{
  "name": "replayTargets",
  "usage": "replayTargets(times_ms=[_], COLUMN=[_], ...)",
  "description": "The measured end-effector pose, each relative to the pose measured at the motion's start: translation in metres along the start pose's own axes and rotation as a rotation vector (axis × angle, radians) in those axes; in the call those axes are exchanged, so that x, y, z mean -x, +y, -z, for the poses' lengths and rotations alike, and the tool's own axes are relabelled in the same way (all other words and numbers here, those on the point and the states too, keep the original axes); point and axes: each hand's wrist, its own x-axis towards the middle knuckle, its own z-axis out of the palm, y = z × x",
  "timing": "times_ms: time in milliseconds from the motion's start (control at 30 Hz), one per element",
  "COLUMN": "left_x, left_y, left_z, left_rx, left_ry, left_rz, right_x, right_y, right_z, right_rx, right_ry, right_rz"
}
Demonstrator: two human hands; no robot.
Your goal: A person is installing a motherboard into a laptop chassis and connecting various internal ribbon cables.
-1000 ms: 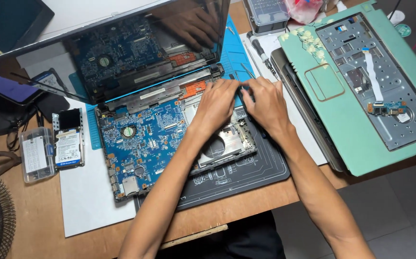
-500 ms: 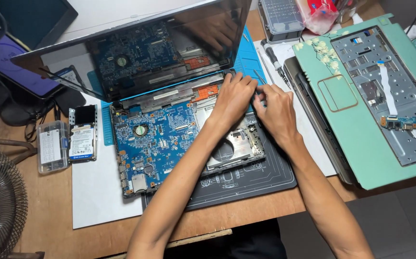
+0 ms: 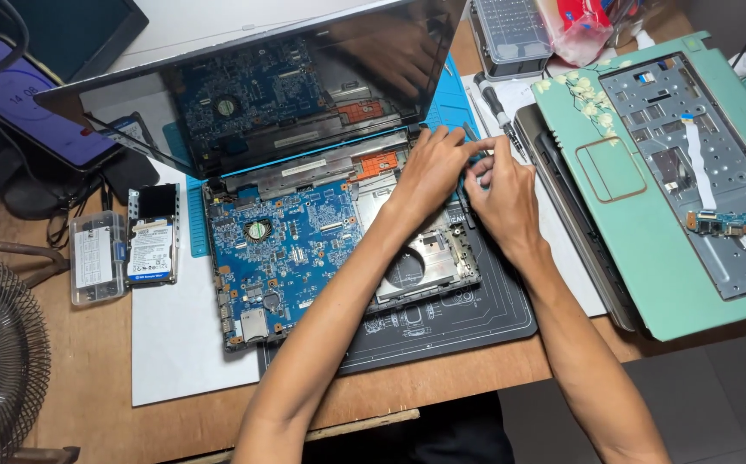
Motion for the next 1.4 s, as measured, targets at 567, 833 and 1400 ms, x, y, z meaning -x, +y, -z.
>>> replayTargets(times_ms=[567,833,1400], left_x=[0.001,0.000,-0.010], left_y=[-0.032,-0.034,0.003], left_z=[-0.039,-0.048,0.036], left_rx=[0.117,0.137,0.257], left_ry=[-0.194,-0.195,-0.127], left_rz=[-0.021,-0.041,-0.030], right_x=[0.003,0.005,0.003], right_y=[-0.005,-0.011,-0.014], right_z=[0.000,0.000,0.008], right_rx=[0.010,0.036,-0.047], right_ry=[-0.004,-0.025,0.196], right_rz=[-0.053,-0.078,0.105])
